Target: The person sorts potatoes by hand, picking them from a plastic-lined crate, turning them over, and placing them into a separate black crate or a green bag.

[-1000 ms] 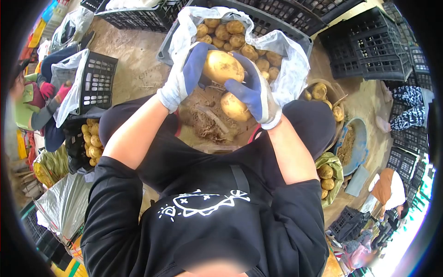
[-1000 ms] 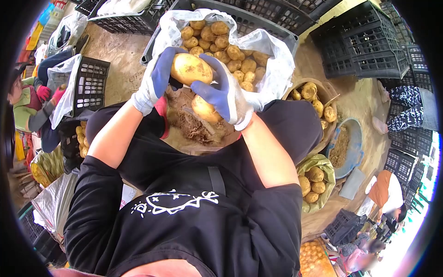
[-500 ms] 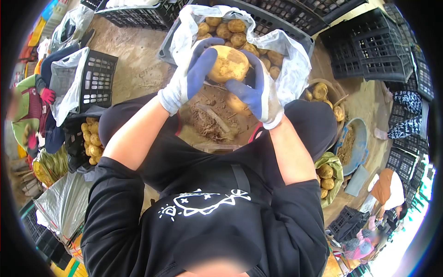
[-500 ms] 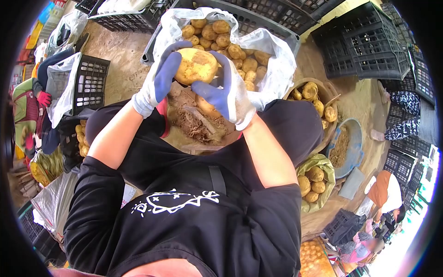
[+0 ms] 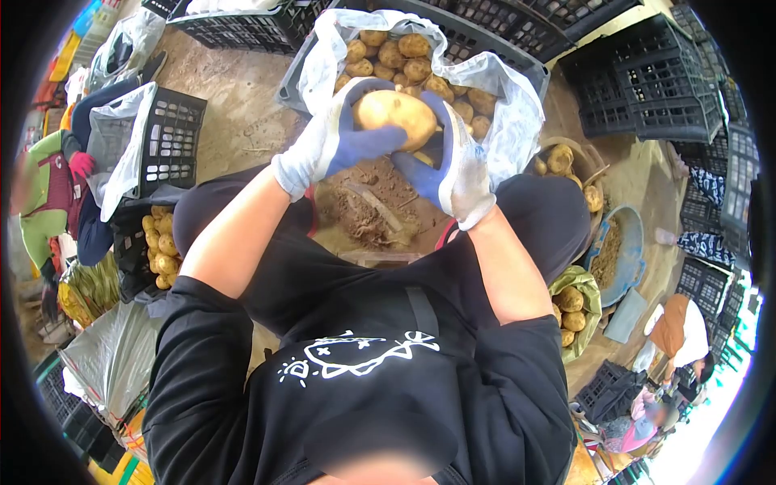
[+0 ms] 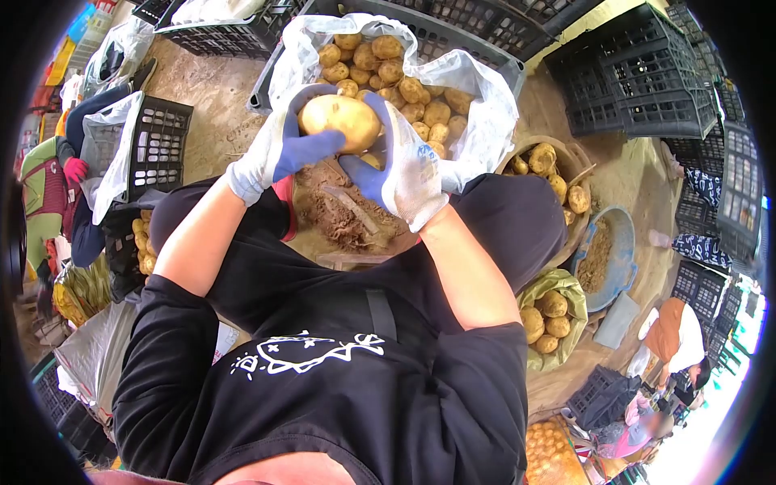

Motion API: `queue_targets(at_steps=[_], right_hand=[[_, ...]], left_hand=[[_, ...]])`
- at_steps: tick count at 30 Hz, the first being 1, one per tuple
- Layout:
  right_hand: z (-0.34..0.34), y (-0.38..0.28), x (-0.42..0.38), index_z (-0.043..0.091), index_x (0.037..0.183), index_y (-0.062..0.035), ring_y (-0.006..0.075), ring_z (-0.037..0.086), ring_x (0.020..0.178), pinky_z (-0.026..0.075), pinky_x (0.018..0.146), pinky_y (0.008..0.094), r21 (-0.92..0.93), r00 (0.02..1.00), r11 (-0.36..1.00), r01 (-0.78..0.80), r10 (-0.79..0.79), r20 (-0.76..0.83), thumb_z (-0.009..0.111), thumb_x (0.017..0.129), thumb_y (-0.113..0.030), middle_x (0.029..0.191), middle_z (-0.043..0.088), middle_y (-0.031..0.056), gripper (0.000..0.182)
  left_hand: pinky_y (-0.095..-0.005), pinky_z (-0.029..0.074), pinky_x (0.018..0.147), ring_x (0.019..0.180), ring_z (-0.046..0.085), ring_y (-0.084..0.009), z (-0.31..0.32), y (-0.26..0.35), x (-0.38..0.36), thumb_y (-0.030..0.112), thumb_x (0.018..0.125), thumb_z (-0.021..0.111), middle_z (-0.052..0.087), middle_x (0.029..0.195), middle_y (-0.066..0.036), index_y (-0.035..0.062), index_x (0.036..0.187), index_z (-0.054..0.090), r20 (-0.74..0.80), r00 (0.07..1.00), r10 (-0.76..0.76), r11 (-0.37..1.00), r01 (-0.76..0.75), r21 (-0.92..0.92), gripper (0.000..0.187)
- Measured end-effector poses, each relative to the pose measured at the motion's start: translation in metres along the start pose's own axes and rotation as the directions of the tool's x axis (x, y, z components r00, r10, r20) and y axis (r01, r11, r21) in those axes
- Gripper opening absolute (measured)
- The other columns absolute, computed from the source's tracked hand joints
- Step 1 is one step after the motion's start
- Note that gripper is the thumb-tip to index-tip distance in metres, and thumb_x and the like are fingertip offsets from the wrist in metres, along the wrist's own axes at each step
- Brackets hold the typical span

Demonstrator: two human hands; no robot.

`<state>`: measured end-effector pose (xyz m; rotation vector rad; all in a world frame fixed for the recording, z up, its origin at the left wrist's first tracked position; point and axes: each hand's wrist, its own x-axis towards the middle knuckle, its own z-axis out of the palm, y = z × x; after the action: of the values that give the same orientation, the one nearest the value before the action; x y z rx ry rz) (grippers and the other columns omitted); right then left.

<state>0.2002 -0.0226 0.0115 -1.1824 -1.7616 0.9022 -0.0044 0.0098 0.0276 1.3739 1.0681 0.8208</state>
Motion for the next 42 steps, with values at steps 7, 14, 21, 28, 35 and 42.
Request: queue_targets(at_steps=[7, 14, 21, 28, 35, 42], right_hand=[[0.004, 0.009, 0.004, 0.040, 0.141, -0.0035, 0.0334, 0.058, 0.118, 0.048, 0.098, 0.0388, 0.112, 0.998, 0.993, -0.042, 0.036, 0.053, 0.079, 0.074, -0.014, 0.131, 0.055, 0.0211, 0.078], [0.006, 0.005, 0.001, 0.040, 0.141, -0.0020, 0.0321, 0.057, 0.119, 0.047, 0.099, 0.0405, -0.036, 1.000, 0.999, 0.027, -0.028, -0.015, 0.082, 0.071, -0.010, 0.127, 0.058, 0.0192, 0.082], [0.005, 0.004, 0.002, 0.040, 0.140, -0.0015, 0.0325, 0.057, 0.118, 0.047, 0.098, 0.0407, -0.050, 0.998, 0.997, 0.052, -0.053, -0.030, 0.083, 0.072, -0.012, 0.126, 0.057, 0.0197, 0.082], [0.006, 0.011, -0.002, 0.037, 0.143, -0.0023, 0.0305, 0.057, 0.120, 0.047, 0.100, 0.0389, -0.017, 1.000, 1.000, 0.017, -0.017, -0.013, 0.084, 0.072, -0.011, 0.133, 0.053, 0.0181, 0.086], [0.003, 0.012, 0.006, 0.042, 0.139, 0.0018, 0.0277, 0.059, 0.118, 0.049, 0.098, 0.0358, 0.394, 0.955, 0.876, -0.279, 0.212, 0.206, 0.081, 0.071, -0.014, 0.130, 0.057, 0.0182, 0.080], [-0.016, 0.030, 0.019, 0.049, 0.129, 0.0000, 0.0262, 0.067, 0.102, 0.056, 0.089, 0.0366, 0.919, 0.821, -0.042, -0.393, 0.435, 0.371, 0.051, 0.100, -0.022, 0.121, 0.063, 0.0189, 0.036]], left_hand=[[-0.0339, 0.048, 0.097, 0.114, 0.054, -0.0190, 0.004, -0.006, 0.001, 0.019, 0.073, 0.084, 0.053, 0.127, -0.012, 0.0013, 0.137, 0.042, 0.029, 0.983, 0.180, 0.978, -0.182, 0.105, 0.078], [-0.0333, 0.050, 0.091, 0.108, 0.058, -0.0192, 0.005, -0.007, -0.003, 0.033, 0.076, 0.082, 0.059, 0.119, -0.013, 0.0029, 0.135, 0.044, 0.009, 0.999, 0.041, 0.993, -0.041, 0.113, 0.077], [-0.0330, 0.050, 0.093, 0.113, 0.057, -0.0177, 0.000, 0.006, 0.002, 0.025, 0.083, 0.076, 0.057, 0.127, -0.013, 0.0006, 0.140, 0.040, -0.023, 0.989, -0.147, 0.887, 0.121, -0.446, 0.072], [-0.0357, 0.038, 0.109, 0.128, 0.048, -0.0224, 0.005, 0.001, -0.004, 0.018, 0.073, 0.080, 0.051, 0.140, -0.016, 0.0024, 0.147, 0.029, 0.030, 0.977, 0.212, 0.968, -0.215, 0.130, 0.091], [-0.0328, 0.046, 0.098, 0.113, 0.055, -0.0205, -0.002, 0.000, -0.003, 0.008, 0.093, 0.054, 0.056, 0.124, -0.012, -0.0010, 0.127, 0.053, -0.068, 0.990, -0.120, 0.921, 0.086, -0.380, 0.035], [-0.0354, 0.052, 0.098, 0.115, 0.059, -0.0199, -0.020, -0.022, -0.003, 0.007, 0.097, 0.050, 0.055, 0.123, -0.013, 0.0004, 0.128, 0.052, -0.029, 0.984, 0.176, 0.944, -0.177, -0.277, 0.032]])
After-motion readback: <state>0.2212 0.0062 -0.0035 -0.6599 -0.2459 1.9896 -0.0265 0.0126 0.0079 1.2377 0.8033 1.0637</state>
